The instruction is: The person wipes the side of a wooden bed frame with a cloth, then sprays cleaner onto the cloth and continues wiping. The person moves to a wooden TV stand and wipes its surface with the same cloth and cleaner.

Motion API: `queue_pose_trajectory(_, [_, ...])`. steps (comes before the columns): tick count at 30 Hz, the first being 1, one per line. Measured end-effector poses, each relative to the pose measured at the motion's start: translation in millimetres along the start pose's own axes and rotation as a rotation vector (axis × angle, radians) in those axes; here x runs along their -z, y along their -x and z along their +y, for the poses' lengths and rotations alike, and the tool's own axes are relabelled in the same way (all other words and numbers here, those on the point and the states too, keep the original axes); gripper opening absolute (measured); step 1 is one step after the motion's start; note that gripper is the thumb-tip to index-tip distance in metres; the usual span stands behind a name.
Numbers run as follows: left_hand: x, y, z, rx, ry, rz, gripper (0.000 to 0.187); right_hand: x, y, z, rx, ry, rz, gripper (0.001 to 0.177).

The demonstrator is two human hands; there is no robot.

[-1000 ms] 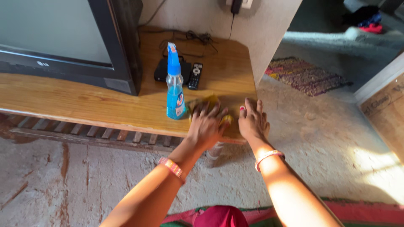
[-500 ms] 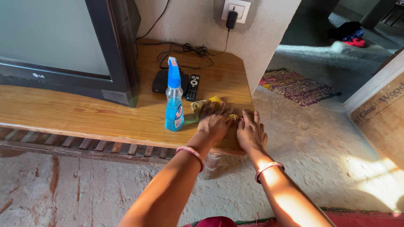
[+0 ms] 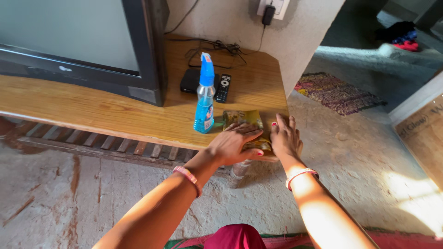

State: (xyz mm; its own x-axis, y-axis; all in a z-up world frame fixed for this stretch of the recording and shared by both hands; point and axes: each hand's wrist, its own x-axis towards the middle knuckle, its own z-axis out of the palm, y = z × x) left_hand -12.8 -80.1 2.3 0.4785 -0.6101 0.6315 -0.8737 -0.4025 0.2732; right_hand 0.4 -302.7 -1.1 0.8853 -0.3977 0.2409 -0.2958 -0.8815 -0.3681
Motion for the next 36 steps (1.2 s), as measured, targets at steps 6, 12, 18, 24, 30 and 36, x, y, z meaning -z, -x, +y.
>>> queue_pose_trajectory(6, [54,67,16,0.276,-0.01,0.471,0.031,-18,-17,12,0.045,0.095,0.047,0.053])
queue_pose_trajectory(12, [82,59,-17,0.263,0.045,0.815,0.075,20,7,-23,0.2,0.018,0.032,0.056])
queue_pose_trajectory(18, [66,42,-45,0.43,0.408,0.506,0.078,21,64,-100,0.357,0.144,-0.202,0.077])
queue_pose_trajectory(24, [60,54,-53,0.453,0.323,0.55,0.052,-7,62,-105,0.399,0.217,-0.059,0.07])
queue_pose_trajectory(30, [107,93,-64,0.557,0.364,0.652,0.036,-20,47,-96,0.359,0.271,-0.063,0.066])
queue_pose_trajectory(36, [132,113,-87,0.654,0.193,0.855,0.041,-26,41,-93,0.351,0.292,-0.073,0.065])
